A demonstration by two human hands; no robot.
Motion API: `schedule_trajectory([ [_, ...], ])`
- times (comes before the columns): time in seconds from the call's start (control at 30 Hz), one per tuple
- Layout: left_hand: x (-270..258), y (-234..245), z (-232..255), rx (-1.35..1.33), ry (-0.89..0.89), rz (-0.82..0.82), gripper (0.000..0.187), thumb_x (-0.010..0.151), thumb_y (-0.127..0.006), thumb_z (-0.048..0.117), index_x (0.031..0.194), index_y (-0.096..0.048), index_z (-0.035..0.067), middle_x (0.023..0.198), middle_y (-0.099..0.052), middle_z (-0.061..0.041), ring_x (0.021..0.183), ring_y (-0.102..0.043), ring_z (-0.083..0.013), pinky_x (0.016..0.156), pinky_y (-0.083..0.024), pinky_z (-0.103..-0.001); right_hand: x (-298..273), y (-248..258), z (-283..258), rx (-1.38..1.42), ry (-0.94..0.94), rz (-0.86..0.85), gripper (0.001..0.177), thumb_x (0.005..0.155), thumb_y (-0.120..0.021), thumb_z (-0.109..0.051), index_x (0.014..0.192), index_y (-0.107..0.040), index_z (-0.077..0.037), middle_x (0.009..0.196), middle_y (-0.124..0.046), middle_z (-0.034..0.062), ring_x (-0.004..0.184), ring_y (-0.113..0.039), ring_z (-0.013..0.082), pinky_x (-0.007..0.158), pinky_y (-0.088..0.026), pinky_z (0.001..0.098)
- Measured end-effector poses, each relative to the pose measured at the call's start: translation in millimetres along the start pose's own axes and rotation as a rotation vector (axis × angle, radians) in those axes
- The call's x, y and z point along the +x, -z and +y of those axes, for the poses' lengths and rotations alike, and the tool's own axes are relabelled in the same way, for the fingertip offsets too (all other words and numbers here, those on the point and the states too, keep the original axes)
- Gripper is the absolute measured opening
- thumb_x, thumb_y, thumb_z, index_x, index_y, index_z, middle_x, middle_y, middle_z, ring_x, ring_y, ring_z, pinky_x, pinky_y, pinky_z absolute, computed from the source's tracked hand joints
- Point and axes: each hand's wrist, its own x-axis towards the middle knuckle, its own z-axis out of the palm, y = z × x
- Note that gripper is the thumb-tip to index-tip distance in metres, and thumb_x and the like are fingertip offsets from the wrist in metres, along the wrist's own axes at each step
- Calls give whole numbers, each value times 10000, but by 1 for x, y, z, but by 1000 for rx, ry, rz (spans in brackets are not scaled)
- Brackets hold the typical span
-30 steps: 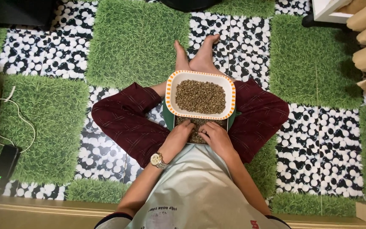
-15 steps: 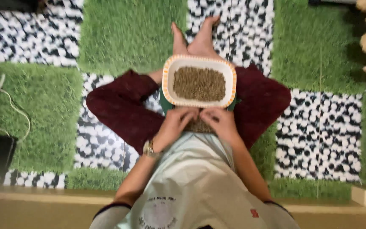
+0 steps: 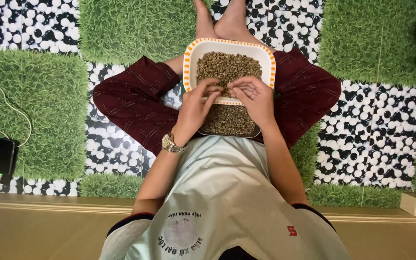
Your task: The person sorts coffee beans by hand, picking them from a tray and placing them into a container.
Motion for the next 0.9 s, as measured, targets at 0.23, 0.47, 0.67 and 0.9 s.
schedule_trajectory([
  [0.23, 2, 7, -4, 185, -14, 9, 170, 994, -670, 12, 1162, -650, 36, 988, -785, -150, 914, -771, -312, 763, -629, -403, 6, -1, 2, 3, 21, 6, 135, 1024, -632, 16, 1143, -653, 76, 1062, -737, 202, 992, -742, 225, 873, -644, 365],
  [0.47, 4, 14, -19, 565, -221, 88, 118, 954, -757, 90, 1035, -671, 94, 772, -695, -57, 735, -707, -237, 667, -545, -321, 9, -1, 4, 19, 41, -1, 133, 1032, -625, 20, 1142, -648, 92, 1053, -734, 236, 981, -749, 264, 857, -655, 392],
  [0.67, 7, 11, -37, 703, -312, 124, 177, 902, -811, 173, 1003, -672, 129, 727, -631, -2, 781, -631, -193, 681, -424, -306, 10, -1, 7, 34, 29, -3, 133, 1026, -638, 14, 1140, -644, 82, 1060, -733, 228, 979, -750, 258, 866, -654, 384],
  [0.9, 4, 12, -25, 596, -278, 142, 156, 912, -802, 102, 1017, -688, 118, 769, -667, 6, 808, -621, -194, 674, -401, -302, 10, -4, 4, 21, 10, -13, 160, 1010, -652, 19, 1165, -644, 58, 1086, -733, 209, 981, -743, 230, 883, -652, 376],
])
